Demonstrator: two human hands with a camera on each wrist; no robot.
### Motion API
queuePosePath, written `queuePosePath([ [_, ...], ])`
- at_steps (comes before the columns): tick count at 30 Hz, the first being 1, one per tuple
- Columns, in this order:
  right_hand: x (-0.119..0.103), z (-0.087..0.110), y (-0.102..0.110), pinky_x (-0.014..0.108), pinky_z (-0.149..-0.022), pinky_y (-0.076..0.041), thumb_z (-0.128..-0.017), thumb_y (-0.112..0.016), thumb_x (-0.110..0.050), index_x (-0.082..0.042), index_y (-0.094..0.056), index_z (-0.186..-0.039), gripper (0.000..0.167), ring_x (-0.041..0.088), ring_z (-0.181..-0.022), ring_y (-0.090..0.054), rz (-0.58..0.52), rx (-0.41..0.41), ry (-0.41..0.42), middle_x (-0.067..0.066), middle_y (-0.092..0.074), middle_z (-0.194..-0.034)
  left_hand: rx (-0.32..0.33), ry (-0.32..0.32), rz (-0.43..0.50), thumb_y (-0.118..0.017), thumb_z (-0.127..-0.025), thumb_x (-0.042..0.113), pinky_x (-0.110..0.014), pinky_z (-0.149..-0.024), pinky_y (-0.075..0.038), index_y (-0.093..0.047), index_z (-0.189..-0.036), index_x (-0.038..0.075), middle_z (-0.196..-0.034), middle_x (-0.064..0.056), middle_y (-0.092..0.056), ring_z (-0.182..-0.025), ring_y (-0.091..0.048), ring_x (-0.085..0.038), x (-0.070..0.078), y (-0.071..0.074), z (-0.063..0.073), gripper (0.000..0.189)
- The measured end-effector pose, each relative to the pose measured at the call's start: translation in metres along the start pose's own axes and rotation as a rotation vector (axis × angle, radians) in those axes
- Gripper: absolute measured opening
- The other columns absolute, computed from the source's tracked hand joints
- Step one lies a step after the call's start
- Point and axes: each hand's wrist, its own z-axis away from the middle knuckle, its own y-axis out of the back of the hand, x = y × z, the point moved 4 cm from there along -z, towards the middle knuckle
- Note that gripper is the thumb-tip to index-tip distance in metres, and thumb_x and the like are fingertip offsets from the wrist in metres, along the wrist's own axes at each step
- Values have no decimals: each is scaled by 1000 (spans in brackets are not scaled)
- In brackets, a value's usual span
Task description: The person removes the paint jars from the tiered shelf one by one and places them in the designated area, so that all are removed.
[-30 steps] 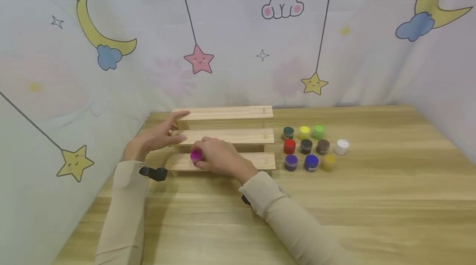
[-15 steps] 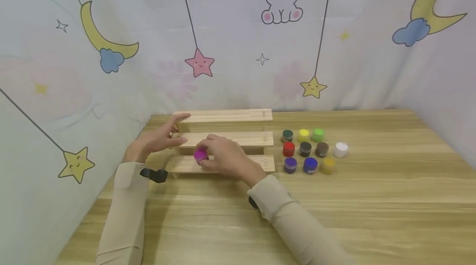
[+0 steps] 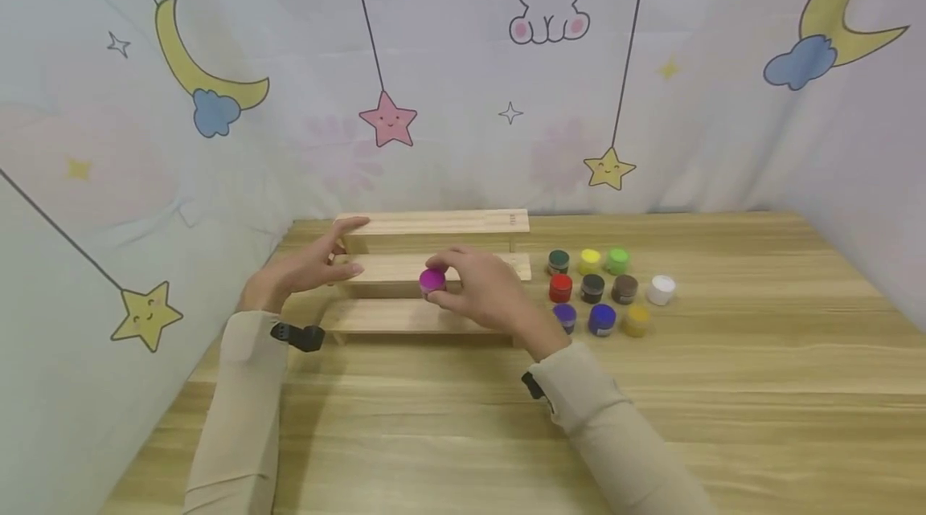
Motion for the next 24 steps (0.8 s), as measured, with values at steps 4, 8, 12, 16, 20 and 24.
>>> queuePosePath([
  [4,9,11,11,27,-68,-51,-89,-78,-24,-11,-68,-121,36,12,-77,-58,12,12,-17,2,-67,-114,-5,14,-7,-61,-102,21,-63,-104,-38,-10,-160,29,-164,-17,-10,-143,-27,-46,1,1,0,78],
  [8,18,22,22,28,-69,-52,-89,-78,-25,-11,-69,-120,36,13,-79,-60,36,20,-43,1,-66,-112,-9,-8,1,-61,-102,18,-63,-103,-39,-10,-160,25,-164,-19,-8,-141,-27,-49,2,0,-1,78],
  [12,29,32,33,27,-62,-49,-88,-79,-24,-9,-69,-119,36,11,-70,-54,46,38,-54,1,-66,-107,-16,-22,24,-61,-102,18,-63,-102,-40,-10,-160,23,-164,-19,-7,-141,-26,-50,3,-1,-1,78],
  [16,41,41,44,27,-57,-44,-88,-80,-24,-8,-68,-120,38,12,-66,-49,55,65,-69,2,-66,-104,-17,-24,35,-60,-102,19,-62,-100,-41,-9,-160,23,-164,-19,-6,-141,-27,-49,3,-2,0,78],
  [20,55,52,54,28,-57,-43,-88,-79,-25,-8,-68,-121,39,14,-65,-49,67,92,-107,3,-66,-98,-19,-35,39,-60,-102,18,-61,-96,-44,-9,-160,23,-163,-19,-7,-140,-29,-48,5,-1,0,78],
  [24,67,63,62,29,-57,-45,-90,-77,-27,-6,-67,-123,41,14,-66,-52,76,92,-148,5,-67,-100,-25,-13,41,-60,-102,20,-62,-100,-41,-9,-160,25,-164,-18,-6,-141,-27,-47,4,-2,-1,78],
])
